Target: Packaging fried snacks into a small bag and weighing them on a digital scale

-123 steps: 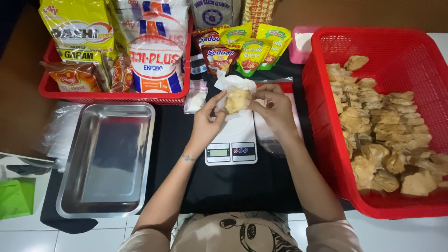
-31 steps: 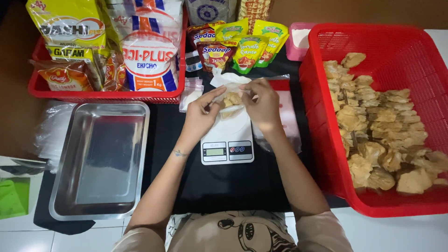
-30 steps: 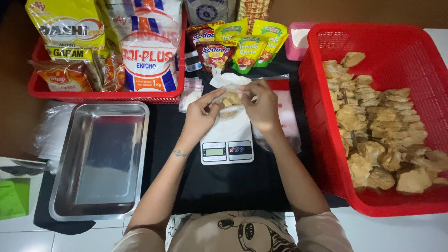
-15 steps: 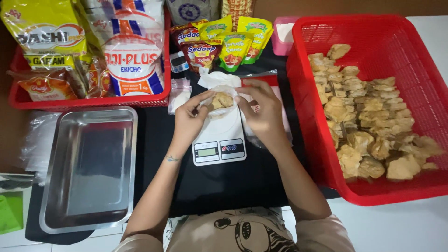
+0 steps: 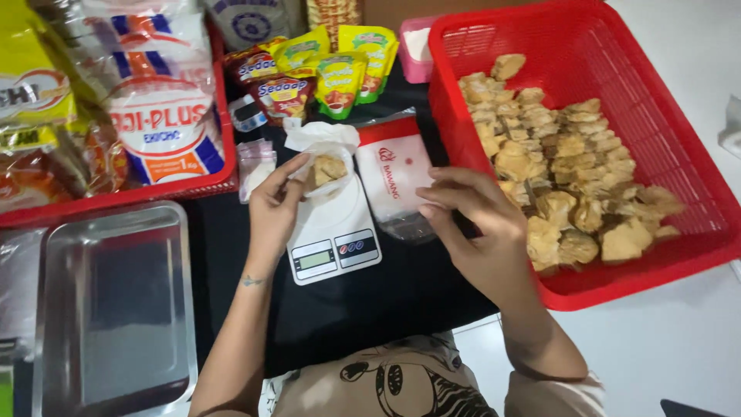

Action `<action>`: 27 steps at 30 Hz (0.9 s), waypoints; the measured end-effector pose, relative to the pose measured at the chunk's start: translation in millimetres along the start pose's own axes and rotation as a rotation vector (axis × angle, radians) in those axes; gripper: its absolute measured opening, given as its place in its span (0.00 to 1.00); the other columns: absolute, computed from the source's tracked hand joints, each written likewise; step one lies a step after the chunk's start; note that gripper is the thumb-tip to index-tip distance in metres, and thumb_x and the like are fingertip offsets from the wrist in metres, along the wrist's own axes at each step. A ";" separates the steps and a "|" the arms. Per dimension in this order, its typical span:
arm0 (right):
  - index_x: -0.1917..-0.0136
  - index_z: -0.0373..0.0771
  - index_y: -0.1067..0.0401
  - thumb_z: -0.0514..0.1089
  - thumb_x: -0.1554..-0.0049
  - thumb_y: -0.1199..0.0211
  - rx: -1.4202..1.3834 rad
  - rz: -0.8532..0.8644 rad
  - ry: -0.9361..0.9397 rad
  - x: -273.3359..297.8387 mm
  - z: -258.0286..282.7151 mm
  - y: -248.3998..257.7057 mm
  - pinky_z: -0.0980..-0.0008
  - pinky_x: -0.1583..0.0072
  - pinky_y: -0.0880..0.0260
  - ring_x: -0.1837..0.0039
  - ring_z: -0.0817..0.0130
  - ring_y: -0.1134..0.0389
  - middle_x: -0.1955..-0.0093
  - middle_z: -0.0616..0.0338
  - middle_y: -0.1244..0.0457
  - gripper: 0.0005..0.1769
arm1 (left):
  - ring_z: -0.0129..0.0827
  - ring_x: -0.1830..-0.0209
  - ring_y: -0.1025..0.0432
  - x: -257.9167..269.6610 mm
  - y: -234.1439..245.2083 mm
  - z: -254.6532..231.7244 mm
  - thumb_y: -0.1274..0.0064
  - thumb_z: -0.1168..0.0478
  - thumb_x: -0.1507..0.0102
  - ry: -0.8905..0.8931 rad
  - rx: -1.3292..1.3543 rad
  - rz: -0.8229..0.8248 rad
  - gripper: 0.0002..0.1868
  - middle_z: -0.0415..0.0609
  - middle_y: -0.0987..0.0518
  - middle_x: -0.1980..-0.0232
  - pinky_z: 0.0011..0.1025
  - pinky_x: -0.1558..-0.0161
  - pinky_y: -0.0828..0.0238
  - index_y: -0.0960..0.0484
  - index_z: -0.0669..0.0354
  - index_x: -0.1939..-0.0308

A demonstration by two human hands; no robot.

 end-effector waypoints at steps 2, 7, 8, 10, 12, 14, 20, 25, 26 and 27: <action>0.51 0.42 0.18 0.35 0.45 0.27 0.028 -0.013 0.026 0.9 5.3 12.6 0.63 0.48 0.23 0.48 0.54 0.24 0.46 0.52 0.29 0.08 | 0.22 0.68 0.31 -1.7 2.2 2.6 0.55 0.73 0.38 -0.008 0.007 0.012 0.23 0.51 0.18 0.43 0.21 0.58 0.29 0.16 0.56 0.41; 0.52 0.40 0.18 0.34 0.46 0.26 0.110 -0.022 0.064 10.2 2.5 46.8 0.62 0.46 0.24 0.48 0.51 0.24 0.47 0.49 0.29 0.08 | 0.22 0.68 0.34 -2.2 4.6 6.1 0.57 0.73 0.36 0.015 0.060 0.033 0.22 0.53 0.19 0.43 0.22 0.59 0.29 0.16 0.59 0.41; 0.50 0.36 0.21 0.34 0.43 0.30 0.106 0.031 0.101 13.0 -6.2 56.1 0.62 0.44 0.23 0.42 0.53 0.27 0.42 0.45 0.32 0.07 | 0.25 0.53 0.32 -1.4 5.0 2.7 0.58 0.71 0.35 0.023 0.020 0.061 0.21 0.53 0.20 0.37 0.21 0.57 0.31 0.17 0.58 0.41; 0.48 0.32 0.24 0.33 0.40 0.34 0.104 0.080 0.133 13.9 -17.8 78.1 0.63 0.42 0.21 0.36 0.54 0.29 0.38 0.41 0.35 0.06 | 0.27 0.39 0.30 -0.4 5.3 -1.4 0.59 0.70 0.34 0.030 -0.019 0.095 0.20 0.52 0.22 0.32 0.20 0.55 0.34 0.18 0.57 0.41; 0.48 0.28 0.24 0.26 0.39 0.43 0.288 0.096 0.039 9.8 -24.9 103.2 0.59 0.36 0.20 0.34 0.50 0.30 0.38 0.42 0.33 0.09 | 0.24 0.47 0.29 -0.3 5.4 -3.4 0.59 0.70 0.35 0.018 -0.074 0.082 0.21 0.49 0.21 0.34 0.21 0.55 0.33 0.18 0.56 0.41; 0.43 0.27 0.22 0.28 0.34 0.37 0.410 0.110 0.013 5.0 -39.6 128.2 0.62 0.42 0.24 0.36 0.51 0.31 0.38 0.39 0.33 0.07 | 0.24 0.46 0.29 -1.1 5.1 -3.3 0.58 0.70 0.36 0.045 -0.066 0.074 0.21 0.49 0.20 0.35 0.21 0.54 0.32 0.17 0.57 0.41; 0.38 0.35 0.17 0.39 0.33 0.23 0.838 0.231 -0.112 15.9 -134.4 205.6 0.56 0.42 0.33 0.38 0.52 0.33 0.34 0.45 0.38 0.12 | 0.22 0.52 0.30 -0.2 4.5 -7.4 0.56 0.71 0.36 0.073 -0.075 0.065 0.21 0.48 0.21 0.35 0.19 0.54 0.33 0.19 0.59 0.40; 0.45 0.42 0.17 0.37 0.44 0.30 0.952 0.461 -0.316 20.2 -184.3 225.9 0.55 0.37 0.32 0.37 0.51 0.33 0.37 0.47 0.38 0.13 | 0.21 0.58 0.32 -0.3 5.5 -4.1 0.57 0.72 0.35 0.059 -0.060 0.084 0.21 0.48 0.21 0.35 0.19 0.57 0.31 0.19 0.60 0.40; 0.41 0.43 0.19 0.37 0.48 0.30 0.960 0.598 -0.426 17.3 -181.5 221.6 0.55 0.37 0.31 0.30 0.53 0.40 0.34 0.48 0.39 0.20 | 0.21 0.55 0.32 -0.2 5.8 -3.6 0.58 0.72 0.36 0.052 -0.065 0.081 0.21 0.48 0.21 0.35 0.19 0.57 0.32 0.19 0.60 0.40; 0.37 0.44 0.21 0.36 0.52 0.31 0.966 0.733 -0.538 14.7 -178.6 217.3 0.56 0.37 0.30 0.23 0.54 0.47 0.31 0.50 0.40 0.27 | 0.21 0.52 0.31 -0.2 6.2 -3.1 0.58 0.73 0.36 0.044 -0.070 0.078 0.22 0.49 0.21 0.35 0.19 0.57 0.33 0.19 0.60 0.40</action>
Point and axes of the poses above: each hand's wrist, its own x-axis away from the middle knuckle, its own y-axis out of the back of the hand, z = x × y, the point moved 1 cm from there along -x, towards the middle knuckle
